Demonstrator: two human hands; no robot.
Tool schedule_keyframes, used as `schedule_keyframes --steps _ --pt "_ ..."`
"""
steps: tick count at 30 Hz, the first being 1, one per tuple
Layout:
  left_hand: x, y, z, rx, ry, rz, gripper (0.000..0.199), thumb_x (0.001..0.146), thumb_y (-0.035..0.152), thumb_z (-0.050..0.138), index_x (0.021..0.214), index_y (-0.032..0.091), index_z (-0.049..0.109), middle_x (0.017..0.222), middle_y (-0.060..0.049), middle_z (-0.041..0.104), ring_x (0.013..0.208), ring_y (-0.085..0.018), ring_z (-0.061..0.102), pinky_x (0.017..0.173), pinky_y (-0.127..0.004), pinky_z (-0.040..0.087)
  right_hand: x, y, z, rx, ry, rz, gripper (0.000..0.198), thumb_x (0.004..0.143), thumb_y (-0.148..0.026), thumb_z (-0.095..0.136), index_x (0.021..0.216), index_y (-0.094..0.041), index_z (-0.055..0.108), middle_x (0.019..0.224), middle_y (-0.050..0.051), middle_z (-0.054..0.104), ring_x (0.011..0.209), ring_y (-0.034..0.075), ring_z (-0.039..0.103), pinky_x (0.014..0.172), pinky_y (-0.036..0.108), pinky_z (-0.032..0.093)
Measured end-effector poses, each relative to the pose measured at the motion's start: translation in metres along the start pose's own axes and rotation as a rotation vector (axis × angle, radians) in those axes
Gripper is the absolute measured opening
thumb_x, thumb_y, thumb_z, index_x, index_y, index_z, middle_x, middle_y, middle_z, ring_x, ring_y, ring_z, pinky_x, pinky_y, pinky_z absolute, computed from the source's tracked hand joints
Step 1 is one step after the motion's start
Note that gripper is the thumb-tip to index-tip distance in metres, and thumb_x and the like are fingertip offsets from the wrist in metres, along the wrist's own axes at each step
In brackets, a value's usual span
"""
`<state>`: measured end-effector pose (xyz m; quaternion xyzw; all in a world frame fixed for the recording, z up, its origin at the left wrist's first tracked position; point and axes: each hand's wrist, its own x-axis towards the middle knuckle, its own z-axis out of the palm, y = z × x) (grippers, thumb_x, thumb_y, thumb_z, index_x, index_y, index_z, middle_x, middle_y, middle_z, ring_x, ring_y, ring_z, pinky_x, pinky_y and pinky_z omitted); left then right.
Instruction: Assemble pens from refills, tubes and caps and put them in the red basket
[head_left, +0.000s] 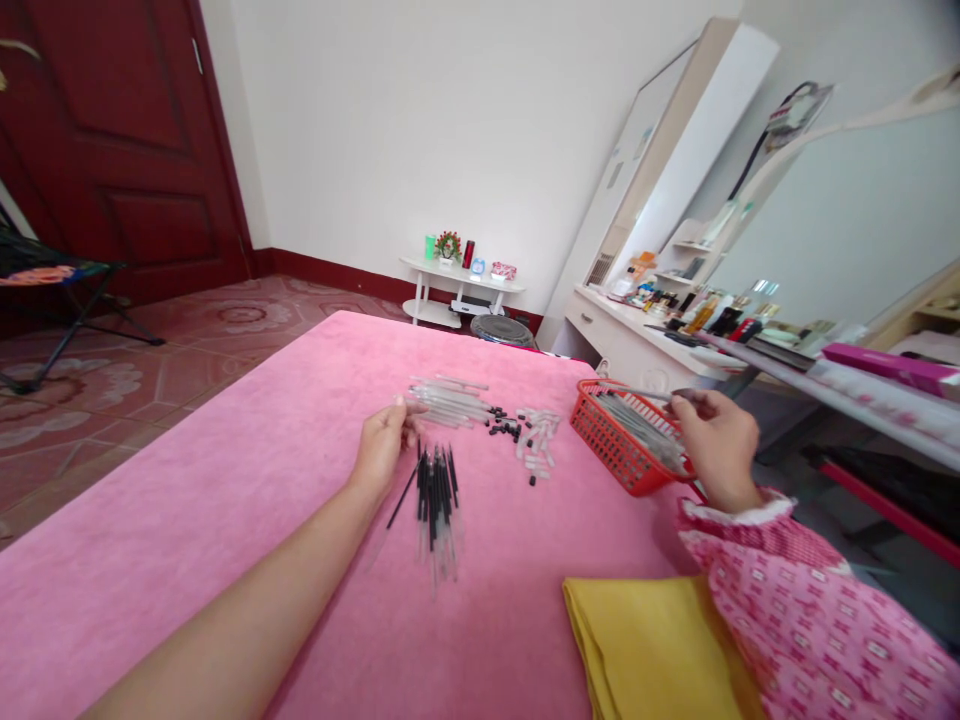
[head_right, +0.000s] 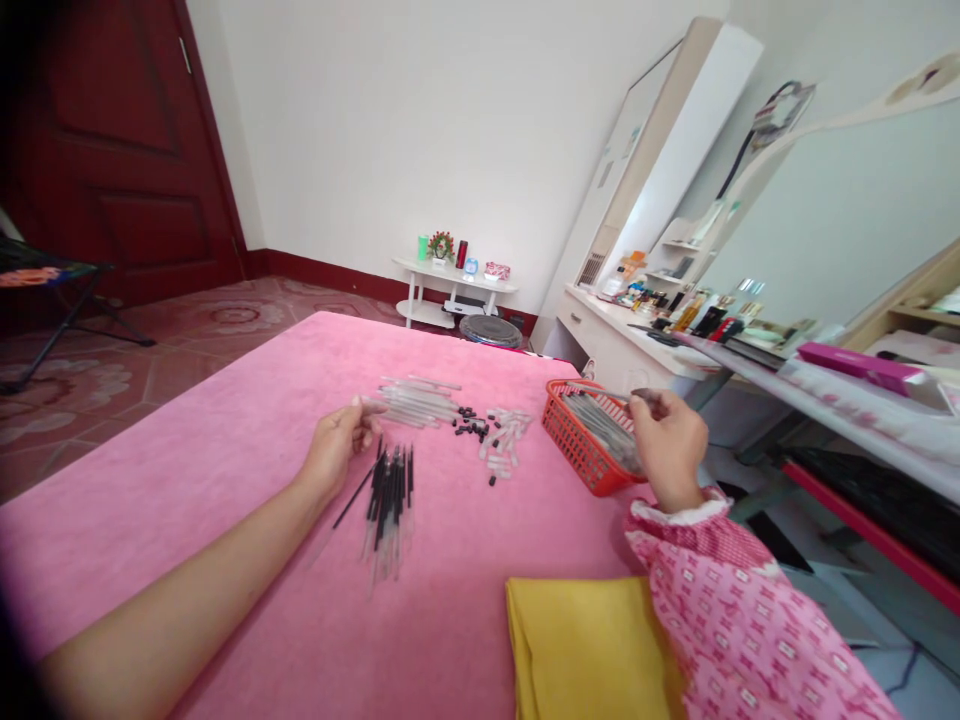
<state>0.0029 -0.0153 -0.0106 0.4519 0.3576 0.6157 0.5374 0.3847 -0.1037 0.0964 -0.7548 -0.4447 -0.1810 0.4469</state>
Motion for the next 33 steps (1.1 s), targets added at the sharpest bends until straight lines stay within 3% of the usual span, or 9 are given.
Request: schedule_keyframes --steps 3,6,10,14,18,21,25,33 --pt "-0.001 0.000 0.000 -0.005 0.003 0.005 0.044 0.081 0.049 0.049 0.085 0.010 0.067 0.058 -0.002 0.056 0.043 -0.006 0.040 0.041 -0.019 0.026 0.001 0.017 -0.005 -0.287 -0.096 0.041 0.032 0.075 -0.041 0.053 0.095 -0.022 0.070 0.081 0.008 0.069 0.074 0.026 0.063 0.059 0.035 0.044" --pt "-0.001 0.002 0.000 -0.021 0.003 0.000 0.043 0.080 0.050 0.051 0.084 0.010 0.067 0.058 -0.002 0.056 0.042 -0.006 0.040 0.041 -0.019 0.025 -0.006 0.009 -0.002 -0.369 -0.210 -0.029 0.034 0.076 -0.042 0.051 0.096 -0.023 0.070 0.085 0.010 0.069 0.077 0.029 0.062 0.060 0.037 0.043" --pt "-0.002 0.004 0.001 -0.029 0.011 -0.002 0.043 0.079 0.050 0.052 0.082 0.010 0.067 0.057 -0.002 0.056 0.042 -0.006 0.040 0.041 -0.019 0.026 -0.024 -0.031 0.019 -0.100 -0.199 -0.315 0.027 0.079 -0.033 0.049 0.092 -0.020 0.069 0.094 0.009 0.068 0.088 0.025 0.061 0.076 0.037 0.045" --pt "-0.002 0.005 0.001 -0.039 0.012 0.000 0.043 0.078 0.051 0.053 0.082 0.010 0.068 0.056 -0.002 0.056 0.042 -0.006 0.041 0.041 -0.019 0.026 -0.058 -0.085 0.054 0.160 -0.447 -0.586 0.020 0.076 -0.019 0.052 0.089 -0.018 0.067 0.093 0.007 0.067 0.090 0.020 0.059 0.085 0.035 0.043" --pt "-0.002 0.005 0.000 -0.053 0.011 -0.010 0.044 0.077 0.052 0.054 0.081 0.010 0.068 0.056 -0.002 0.057 0.042 -0.006 0.041 0.041 -0.020 0.026 -0.097 -0.125 0.091 0.159 -0.684 -0.725 0.025 0.075 -0.010 0.051 0.095 -0.016 0.065 0.100 0.008 0.064 0.098 0.019 0.054 0.090 0.032 0.039" --pt "-0.002 0.005 -0.001 -0.048 0.014 -0.010 0.045 0.077 0.053 0.053 0.082 0.010 0.067 0.056 -0.002 0.057 0.042 -0.006 0.041 0.042 -0.020 0.026 -0.114 -0.137 0.114 0.090 -0.711 -0.725 0.029 0.077 -0.009 0.049 0.102 -0.015 0.062 0.105 0.009 0.061 0.102 0.020 0.049 0.091 0.031 0.036" --pt "0.000 0.003 0.000 -0.038 0.010 -0.006 0.046 0.078 0.054 0.051 0.083 0.010 0.067 0.056 -0.001 0.057 0.042 -0.006 0.041 0.042 -0.020 0.026 -0.119 -0.140 0.132 -0.022 -0.628 -0.667 0.034 0.078 -0.007 0.047 0.111 -0.013 0.057 0.108 0.012 0.057 0.104 0.022 0.046 0.090 0.031 0.035" --pt "-0.001 0.002 0.001 -0.019 -0.001 -0.005 0.043 0.078 0.051 0.052 0.080 0.011 0.068 0.057 -0.002 0.057 0.042 -0.006 0.042 0.042 -0.021 0.026 -0.124 -0.139 0.132 -0.183 -0.620 -0.645 0.020 0.080 -0.018 0.052 0.098 -0.018 0.061 0.097 0.010 0.060 0.093 0.023 0.050 0.080 0.032 0.036"
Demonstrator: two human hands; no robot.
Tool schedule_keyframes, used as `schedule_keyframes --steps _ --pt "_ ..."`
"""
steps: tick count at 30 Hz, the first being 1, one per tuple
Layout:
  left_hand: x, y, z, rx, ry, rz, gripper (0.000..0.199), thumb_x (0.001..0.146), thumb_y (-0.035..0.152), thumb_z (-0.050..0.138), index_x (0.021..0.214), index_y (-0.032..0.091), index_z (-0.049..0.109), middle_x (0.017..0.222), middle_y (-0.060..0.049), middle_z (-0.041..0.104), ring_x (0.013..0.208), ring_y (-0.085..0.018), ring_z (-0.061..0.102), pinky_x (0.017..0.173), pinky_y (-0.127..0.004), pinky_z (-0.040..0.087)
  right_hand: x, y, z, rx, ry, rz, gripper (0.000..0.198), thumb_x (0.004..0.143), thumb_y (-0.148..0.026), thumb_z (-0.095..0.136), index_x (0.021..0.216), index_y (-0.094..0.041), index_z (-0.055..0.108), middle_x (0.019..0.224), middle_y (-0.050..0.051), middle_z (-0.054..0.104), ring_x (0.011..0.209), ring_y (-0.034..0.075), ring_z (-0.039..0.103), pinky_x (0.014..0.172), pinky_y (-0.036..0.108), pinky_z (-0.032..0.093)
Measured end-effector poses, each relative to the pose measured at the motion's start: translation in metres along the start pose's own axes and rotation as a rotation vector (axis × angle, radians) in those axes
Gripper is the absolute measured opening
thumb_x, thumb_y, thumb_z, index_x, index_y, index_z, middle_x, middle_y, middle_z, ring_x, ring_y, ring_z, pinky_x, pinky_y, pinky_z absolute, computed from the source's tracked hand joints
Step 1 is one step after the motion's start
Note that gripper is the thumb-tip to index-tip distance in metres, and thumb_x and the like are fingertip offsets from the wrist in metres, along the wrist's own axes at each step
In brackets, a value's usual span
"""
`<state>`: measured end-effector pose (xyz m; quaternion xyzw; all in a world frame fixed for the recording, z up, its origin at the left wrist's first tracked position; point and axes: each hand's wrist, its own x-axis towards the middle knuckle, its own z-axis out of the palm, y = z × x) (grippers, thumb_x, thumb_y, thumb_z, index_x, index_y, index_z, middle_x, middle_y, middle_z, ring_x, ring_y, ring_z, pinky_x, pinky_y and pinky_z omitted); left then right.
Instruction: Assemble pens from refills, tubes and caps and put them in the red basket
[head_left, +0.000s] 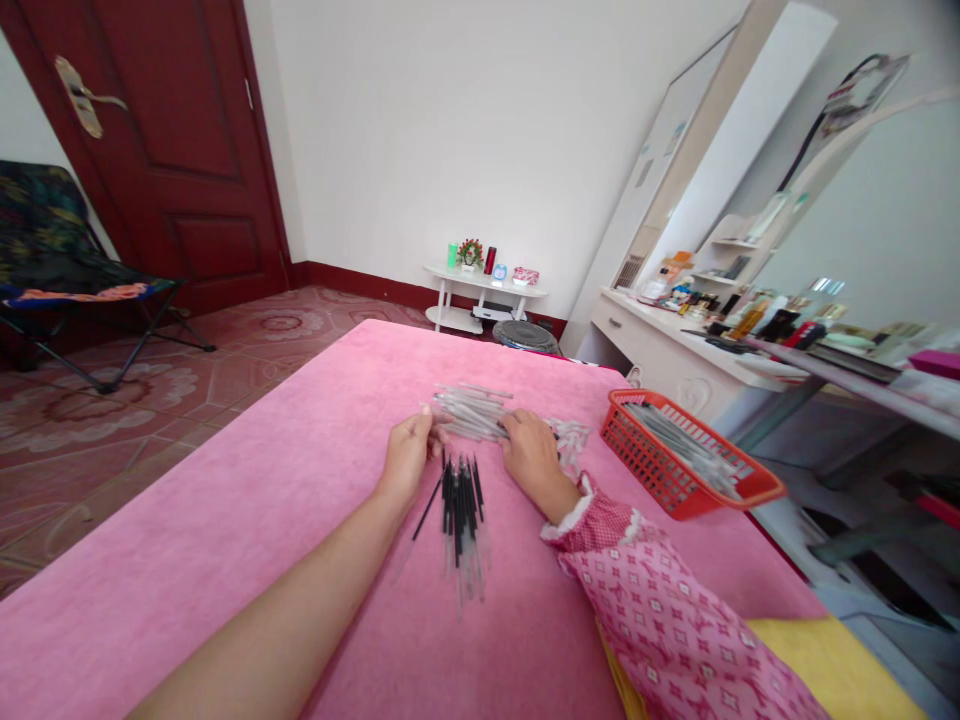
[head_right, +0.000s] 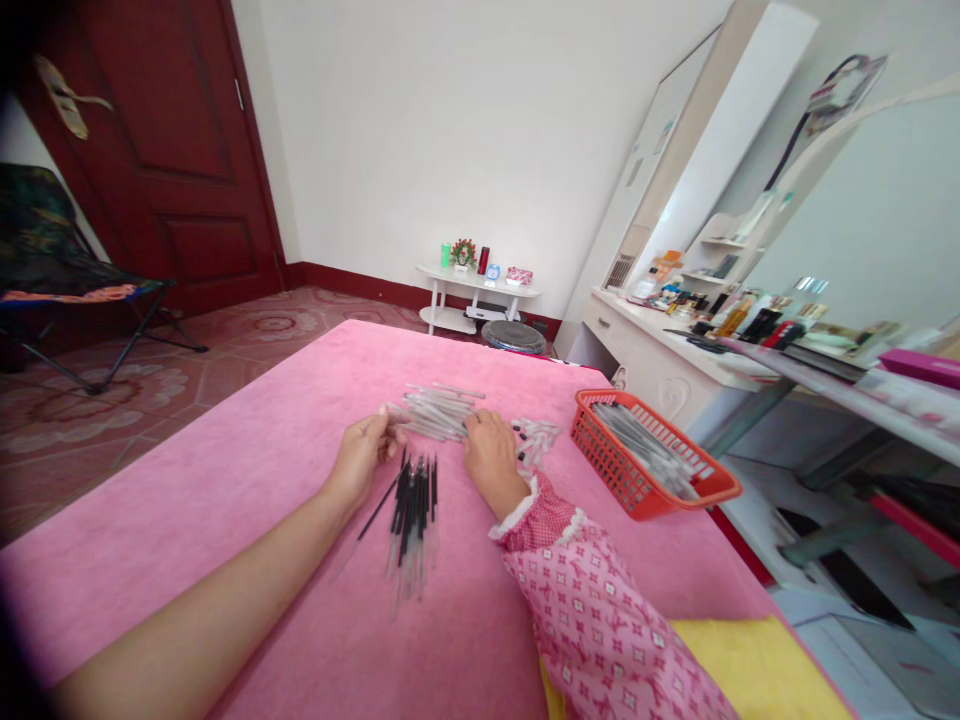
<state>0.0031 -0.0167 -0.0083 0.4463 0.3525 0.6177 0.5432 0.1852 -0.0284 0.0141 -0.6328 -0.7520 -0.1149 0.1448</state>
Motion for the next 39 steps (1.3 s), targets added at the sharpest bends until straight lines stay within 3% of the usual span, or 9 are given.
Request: schedule_keyframes --steps 6,11,14,17,21,26,29,32,39 --pt "-0.001 0.001 0.001 0.036 0.003 0.005 0.039 0.076 0.049 0.057 0.077 0.011 0.068 0.055 -0.001 0.056 0.041 -0.007 0.041 0.041 -0.021 0.026 -0.007 0.000 -0.005 0.029 0.044 0.046 0.020 0.082 -0.019 0.048 0.096 -0.018 0.063 0.095 0.010 0.061 0.092 0.023 0.051 0.079 0.033 0.035" --pt "-0.001 0.001 0.002 0.100 -0.016 0.033 0.034 0.076 0.045 0.058 0.077 0.012 0.069 0.052 0.000 0.055 0.041 -0.007 0.040 0.040 -0.021 0.025 -0.009 0.006 -0.009 0.274 0.148 0.096 0.022 0.083 -0.022 0.050 0.099 -0.017 0.065 0.096 0.009 0.065 0.093 0.021 0.055 0.082 0.031 0.037" --pt "-0.002 0.004 0.006 0.129 -0.038 0.032 0.030 0.072 0.041 0.064 0.085 0.014 0.070 0.051 0.002 0.054 0.039 -0.007 0.037 0.040 -0.021 0.025 -0.011 0.001 -0.013 0.458 0.194 0.049 0.023 0.082 -0.024 0.052 0.100 -0.019 0.066 0.099 0.007 0.066 0.095 0.020 0.057 0.084 0.030 0.039" --pt "-0.005 0.007 0.011 0.118 -0.100 0.017 0.036 0.068 0.037 0.069 0.097 0.015 0.068 0.065 -0.001 0.062 0.041 -0.007 0.041 0.040 -0.021 0.027 -0.013 -0.012 -0.019 0.564 0.170 -0.063 0.021 0.081 -0.024 0.055 0.099 -0.023 0.067 0.103 0.004 0.067 0.098 0.019 0.057 0.087 0.031 0.039" --pt "-0.009 0.007 0.014 0.067 -0.192 -0.021 0.029 0.067 0.037 0.071 0.084 0.012 0.070 0.074 -0.006 0.067 0.044 -0.008 0.046 0.042 -0.022 0.032 -0.016 -0.030 -0.026 0.647 0.096 -0.178 0.021 0.081 -0.020 0.056 0.097 -0.025 0.068 0.100 0.003 0.068 0.094 0.017 0.060 0.086 0.029 0.041" --pt "-0.005 0.005 0.009 -0.097 -0.098 -0.054 0.033 0.070 0.041 0.068 0.083 0.011 0.068 0.072 -0.006 0.066 0.053 -0.010 0.055 0.046 -0.020 0.039 -0.016 -0.033 -0.023 0.690 0.120 -0.083 0.023 0.078 -0.022 0.060 0.100 -0.022 0.066 0.099 0.005 0.068 0.089 0.018 0.061 0.082 0.030 0.043" --pt "0.002 0.006 0.002 -0.199 0.036 -0.051 0.033 0.069 0.042 0.069 0.080 0.012 0.065 0.078 -0.005 0.066 0.057 -0.008 0.058 0.048 -0.018 0.042 -0.015 -0.032 -0.018 0.649 0.028 -0.026 0.014 0.076 -0.020 0.061 0.088 -0.020 0.068 0.084 0.004 0.069 0.074 0.016 0.060 0.070 0.027 0.043" --pt "0.006 0.008 -0.004 -0.258 0.098 -0.052 0.033 0.069 0.042 0.069 0.079 0.011 0.063 0.073 -0.003 0.065 0.055 -0.007 0.058 0.051 -0.017 0.045 -0.017 -0.034 -0.018 0.566 -0.105 -0.092 0.007 0.074 -0.020 0.061 0.070 -0.019 0.067 0.067 0.001 0.066 0.061 0.013 0.056 0.058 0.023 0.037" --pt "0.006 0.008 -0.007 -0.325 0.079 -0.046 0.032 0.070 0.040 0.069 0.078 0.010 0.063 0.073 -0.003 0.065 0.059 -0.008 0.061 0.057 -0.019 0.050 -0.030 -0.044 -0.032 0.387 -0.369 -0.128 0.028 0.069 -0.040 0.066 0.053 -0.018 0.062 0.047 -0.003 0.052 0.041 0.008 0.038 0.045 0.023 0.022"
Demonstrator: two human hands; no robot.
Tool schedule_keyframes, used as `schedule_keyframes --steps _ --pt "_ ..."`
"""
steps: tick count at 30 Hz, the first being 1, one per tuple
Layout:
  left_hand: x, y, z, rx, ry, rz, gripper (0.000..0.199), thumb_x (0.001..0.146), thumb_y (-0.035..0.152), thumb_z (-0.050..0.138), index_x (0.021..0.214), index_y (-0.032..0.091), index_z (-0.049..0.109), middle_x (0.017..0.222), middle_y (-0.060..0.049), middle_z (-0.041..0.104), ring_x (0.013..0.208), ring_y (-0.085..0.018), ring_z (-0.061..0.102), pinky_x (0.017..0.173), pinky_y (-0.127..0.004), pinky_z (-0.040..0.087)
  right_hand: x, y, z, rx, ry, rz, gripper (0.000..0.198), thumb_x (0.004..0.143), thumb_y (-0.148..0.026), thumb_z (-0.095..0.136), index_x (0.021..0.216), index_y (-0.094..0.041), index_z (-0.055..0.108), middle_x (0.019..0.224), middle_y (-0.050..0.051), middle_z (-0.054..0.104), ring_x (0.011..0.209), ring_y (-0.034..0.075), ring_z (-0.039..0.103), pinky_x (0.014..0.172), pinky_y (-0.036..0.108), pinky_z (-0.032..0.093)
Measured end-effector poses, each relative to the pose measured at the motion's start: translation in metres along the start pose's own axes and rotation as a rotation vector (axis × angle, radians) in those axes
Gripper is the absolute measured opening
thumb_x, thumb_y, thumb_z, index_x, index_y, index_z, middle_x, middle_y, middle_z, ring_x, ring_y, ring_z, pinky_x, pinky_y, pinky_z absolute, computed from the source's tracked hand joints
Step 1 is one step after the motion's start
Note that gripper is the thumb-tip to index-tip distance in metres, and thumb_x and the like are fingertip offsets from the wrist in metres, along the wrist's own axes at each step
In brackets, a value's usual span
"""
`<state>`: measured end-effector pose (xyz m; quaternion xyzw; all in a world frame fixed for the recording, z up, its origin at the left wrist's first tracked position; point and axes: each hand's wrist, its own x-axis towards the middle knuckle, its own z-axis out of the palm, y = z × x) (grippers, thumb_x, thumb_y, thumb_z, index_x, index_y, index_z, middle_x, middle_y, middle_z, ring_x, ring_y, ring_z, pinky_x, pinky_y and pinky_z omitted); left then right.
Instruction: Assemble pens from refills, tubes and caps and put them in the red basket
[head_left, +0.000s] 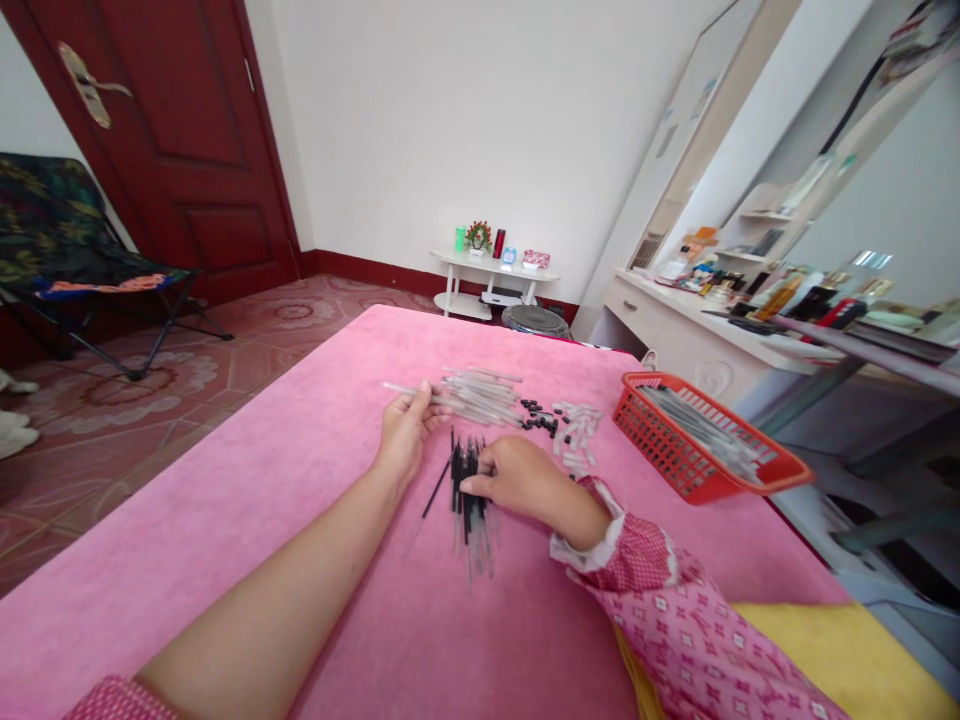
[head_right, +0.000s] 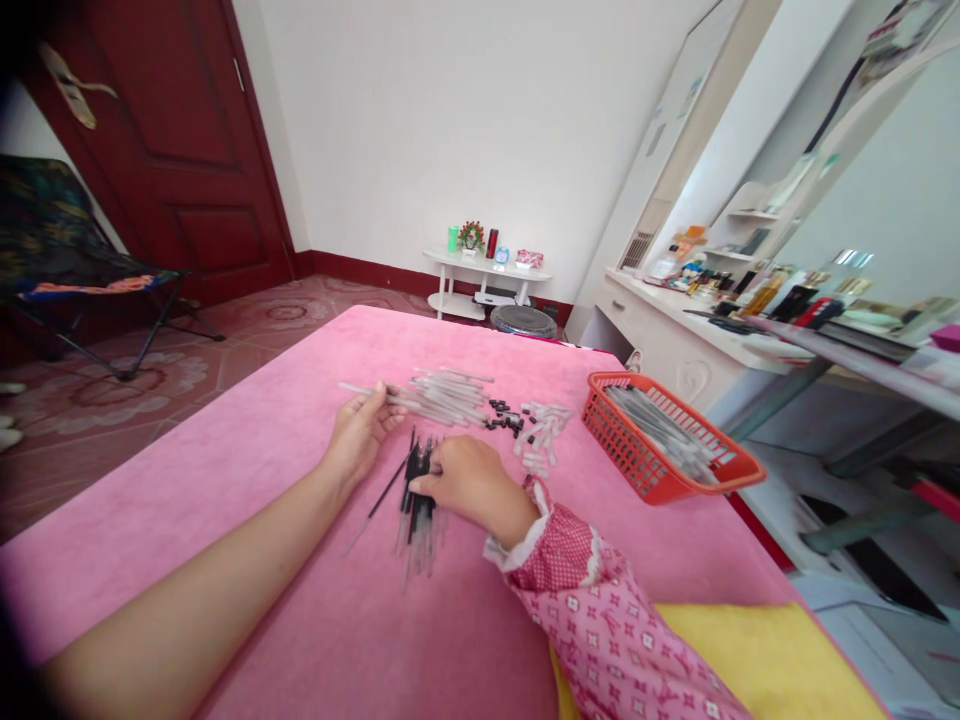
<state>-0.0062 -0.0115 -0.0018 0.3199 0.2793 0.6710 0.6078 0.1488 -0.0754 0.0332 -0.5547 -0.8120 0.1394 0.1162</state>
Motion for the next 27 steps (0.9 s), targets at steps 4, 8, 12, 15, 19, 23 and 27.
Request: schedule_keyframes --steps 4,8,12,15,19,23,27 --pt "-0.001 0.000 0.000 0.014 -0.003 -0.021 0.032 0.071 0.040 0.068 0.078 0.010 0.063 0.070 -0.004 0.065 0.057 -0.009 0.061 0.056 -0.019 0.049 -0.005 -0.004 0.000 -0.089 -0.020 0.026 0.030 0.065 -0.044 0.067 0.051 -0.018 0.060 0.045 -0.003 0.048 0.040 0.008 0.032 0.044 0.024 0.019" --pt "0.001 -0.001 -0.001 0.007 -0.005 -0.028 0.031 0.070 0.038 0.069 0.078 0.010 0.063 0.068 -0.003 0.066 0.056 -0.009 0.061 0.055 -0.018 0.049 -0.003 -0.002 0.002 -0.040 -0.071 0.030 0.018 0.067 -0.025 0.059 0.051 -0.016 0.059 0.045 -0.004 0.043 0.041 0.007 0.032 0.043 0.023 0.020" --pt "0.005 -0.004 -0.003 -0.054 -0.007 -0.030 0.026 0.072 0.034 0.068 0.078 0.009 0.062 0.070 -0.004 0.066 0.058 -0.010 0.062 0.056 -0.019 0.050 0.001 0.001 0.005 0.032 -0.125 0.019 0.016 0.067 -0.021 0.054 0.053 -0.015 0.057 0.046 -0.004 0.043 0.044 0.006 0.036 0.045 0.021 0.022" --pt "0.007 -0.005 -0.004 -0.086 0.013 -0.045 0.023 0.072 0.032 0.068 0.077 0.010 0.062 0.068 -0.003 0.066 0.056 -0.009 0.062 0.054 -0.018 0.049 0.002 0.002 0.007 0.022 -0.094 0.042 0.021 0.068 -0.032 0.057 0.054 -0.015 0.057 0.048 -0.002 0.046 0.045 0.007 0.038 0.046 0.022 0.023" --pt "0.008 -0.005 -0.003 -0.083 0.023 -0.062 0.021 0.073 0.030 0.067 0.078 0.010 0.063 0.066 -0.004 0.066 0.055 -0.010 0.062 0.053 -0.018 0.049 0.001 0.002 0.012 -0.009 -0.023 0.086 0.020 0.065 -0.032 0.058 0.055 -0.016 0.056 0.050 -0.001 0.048 0.047 0.009 0.038 0.046 0.023 0.023" --pt "0.007 -0.005 -0.003 -0.097 0.023 -0.065 0.019 0.073 0.027 0.067 0.078 0.009 0.063 0.066 -0.004 0.066 0.055 -0.010 0.062 0.053 -0.018 0.050 0.003 0.003 0.012 0.041 -0.009 0.091 0.010 0.062 -0.019 0.051 0.052 -0.016 0.052 0.047 -0.002 0.043 0.046 0.008 0.039 0.047 0.022 0.022" --pt "0.008 -0.004 -0.005 -0.118 0.047 -0.081 0.017 0.076 0.026 0.065 0.078 0.009 0.062 0.064 -0.003 0.066 0.053 -0.009 0.061 0.051 -0.017 0.049 0.007 0.004 0.004 0.124 0.058 0.075 0.011 0.059 -0.015 0.047 0.049 -0.016 0.045 0.046 -0.004 0.037 0.047 0.008 0.037 0.046 0.022 0.021"
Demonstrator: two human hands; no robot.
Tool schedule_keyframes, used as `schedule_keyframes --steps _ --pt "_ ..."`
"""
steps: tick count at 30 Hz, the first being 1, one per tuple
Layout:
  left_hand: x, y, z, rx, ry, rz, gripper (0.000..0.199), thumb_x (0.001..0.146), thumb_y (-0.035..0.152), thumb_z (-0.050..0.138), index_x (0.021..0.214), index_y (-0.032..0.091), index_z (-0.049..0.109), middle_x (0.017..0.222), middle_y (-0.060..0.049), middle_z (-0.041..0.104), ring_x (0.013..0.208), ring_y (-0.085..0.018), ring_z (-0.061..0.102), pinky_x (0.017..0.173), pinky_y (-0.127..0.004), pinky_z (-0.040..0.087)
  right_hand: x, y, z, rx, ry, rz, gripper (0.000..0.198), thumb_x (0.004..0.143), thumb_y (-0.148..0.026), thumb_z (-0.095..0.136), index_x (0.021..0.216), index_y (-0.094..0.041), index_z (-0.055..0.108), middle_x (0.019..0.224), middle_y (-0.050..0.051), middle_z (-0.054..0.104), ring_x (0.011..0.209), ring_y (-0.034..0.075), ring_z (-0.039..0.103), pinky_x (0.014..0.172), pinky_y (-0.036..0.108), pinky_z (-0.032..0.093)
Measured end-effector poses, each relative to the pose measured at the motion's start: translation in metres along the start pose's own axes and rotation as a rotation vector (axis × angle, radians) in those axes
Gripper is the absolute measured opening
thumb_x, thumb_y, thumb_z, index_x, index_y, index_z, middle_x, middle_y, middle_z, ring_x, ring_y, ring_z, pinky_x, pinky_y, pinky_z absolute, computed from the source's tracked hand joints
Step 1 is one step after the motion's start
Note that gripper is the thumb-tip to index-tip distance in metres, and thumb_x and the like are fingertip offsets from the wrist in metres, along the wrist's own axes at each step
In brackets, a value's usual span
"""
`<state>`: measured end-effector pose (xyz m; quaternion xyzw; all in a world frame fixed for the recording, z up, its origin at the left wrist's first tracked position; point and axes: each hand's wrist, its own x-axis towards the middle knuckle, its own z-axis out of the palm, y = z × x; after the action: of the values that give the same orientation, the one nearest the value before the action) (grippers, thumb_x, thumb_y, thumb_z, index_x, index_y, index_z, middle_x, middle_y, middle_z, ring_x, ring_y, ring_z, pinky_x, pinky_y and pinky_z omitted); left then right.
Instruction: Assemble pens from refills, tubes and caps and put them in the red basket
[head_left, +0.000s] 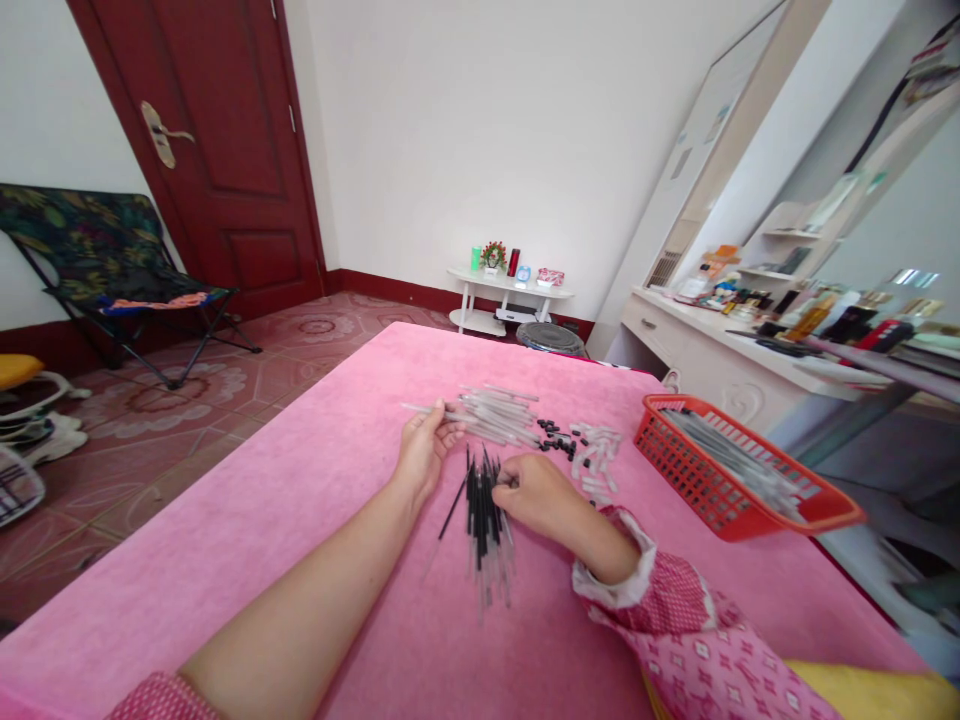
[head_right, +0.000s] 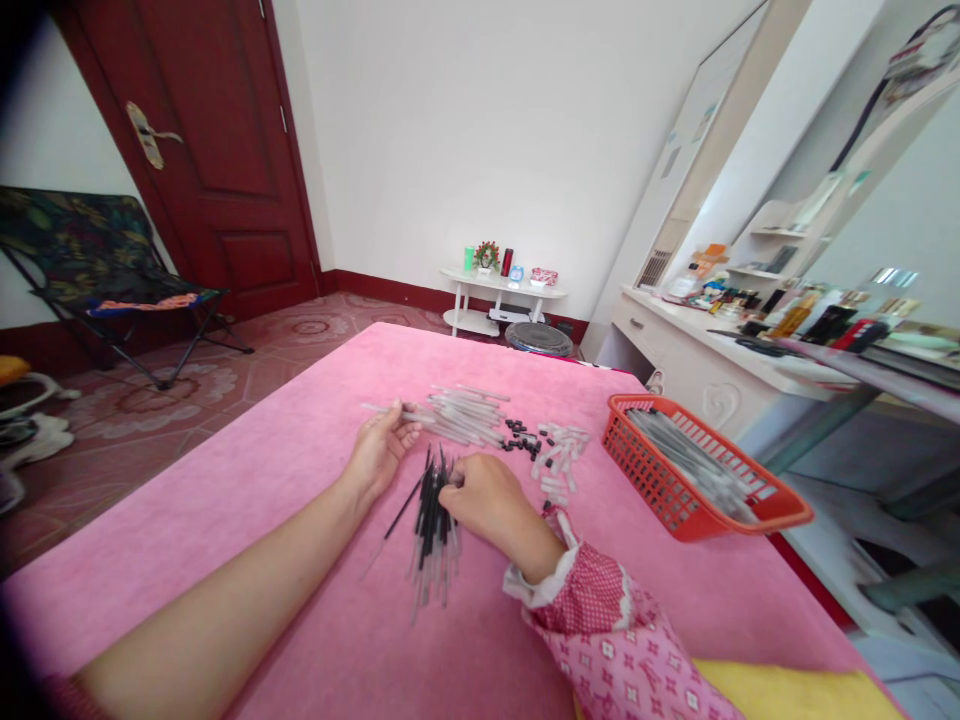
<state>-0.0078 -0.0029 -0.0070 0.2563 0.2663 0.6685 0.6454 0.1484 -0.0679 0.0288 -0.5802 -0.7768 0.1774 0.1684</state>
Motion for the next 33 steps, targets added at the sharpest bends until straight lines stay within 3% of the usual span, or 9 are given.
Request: schedule_keyframes --steps 5,10,16,22,28,33 --pt "0.001 0.001 0.001 -0.011 0.028 -0.018 0.019 0.079 0.028 0.061 0.077 0.009 0.062 0.059 -0.001 0.062 0.048 -0.007 0.058 0.046 -0.015 0.047 0.001 -0.008 -0.014 0.130 0.024 -0.041 0.013 0.060 -0.015 0.045 0.048 -0.017 0.041 0.046 -0.005 0.034 0.047 0.008 0.034 0.045 0.021 0.020" --pt "-0.002 0.001 0.003 0.006 -0.024 -0.019 0.023 0.077 0.033 0.064 0.080 0.010 0.063 0.064 -0.002 0.064 0.047 -0.005 0.055 0.044 -0.013 0.044 -0.001 -0.012 -0.015 0.201 -0.014 -0.083 0.013 0.059 -0.014 0.045 0.047 -0.017 0.040 0.046 -0.005 0.033 0.047 0.007 0.034 0.045 0.021 0.020" --pt "-0.003 0.001 0.004 0.064 -0.110 -0.026 0.031 0.074 0.040 0.064 0.080 0.010 0.063 0.062 -0.002 0.063 0.046 -0.004 0.052 0.044 -0.014 0.040 -0.001 -0.010 -0.016 0.255 -0.086 -0.087 0.010 0.059 -0.013 0.046 0.049 -0.016 0.045 0.046 -0.005 0.038 0.047 0.007 0.035 0.045 0.020 0.022" --pt "-0.007 -0.001 0.006 0.185 -0.195 -0.013 0.031 0.076 0.040 0.063 0.078 0.010 0.064 0.054 0.000 0.058 0.040 -0.003 0.045 0.037 -0.014 0.029 -0.001 -0.006 -0.034 0.425 -0.230 -0.069 0.014 0.061 -0.014 0.048 0.048 -0.016 0.045 0.043 -0.006 0.040 0.043 0.006 0.035 0.043 0.020 0.023" --pt "-0.004 -0.004 0.008 0.078 -0.217 -0.170 0.020 0.074 0.030 0.067 0.077 0.010 0.065 0.065 -0.002 0.065 0.047 -0.004 0.054 0.044 -0.013 0.042 0.003 0.005 -0.050 0.552 -0.117 -0.007 0.016 0.066 -0.021 0.051 0.052 -0.015 0.051 0.043 -0.005 0.045 0.040 0.006 0.037 0.043 0.020 0.026" --pt "0.004 -0.004 0.025 0.079 -0.284 -0.254 0.009 0.071 0.015 0.070 0.077 0.009 0.066 0.071 -0.005 0.069 0.058 -0.008 0.063 0.057 -0.015 0.052 0.006 0.016 -0.056 0.625 0.031 0.051 0.019 0.069 -0.024 0.053 0.053 -0.015 0.053 0.045 -0.005 0.047 0.042 0.006 0.038 0.042 0.020 0.027"
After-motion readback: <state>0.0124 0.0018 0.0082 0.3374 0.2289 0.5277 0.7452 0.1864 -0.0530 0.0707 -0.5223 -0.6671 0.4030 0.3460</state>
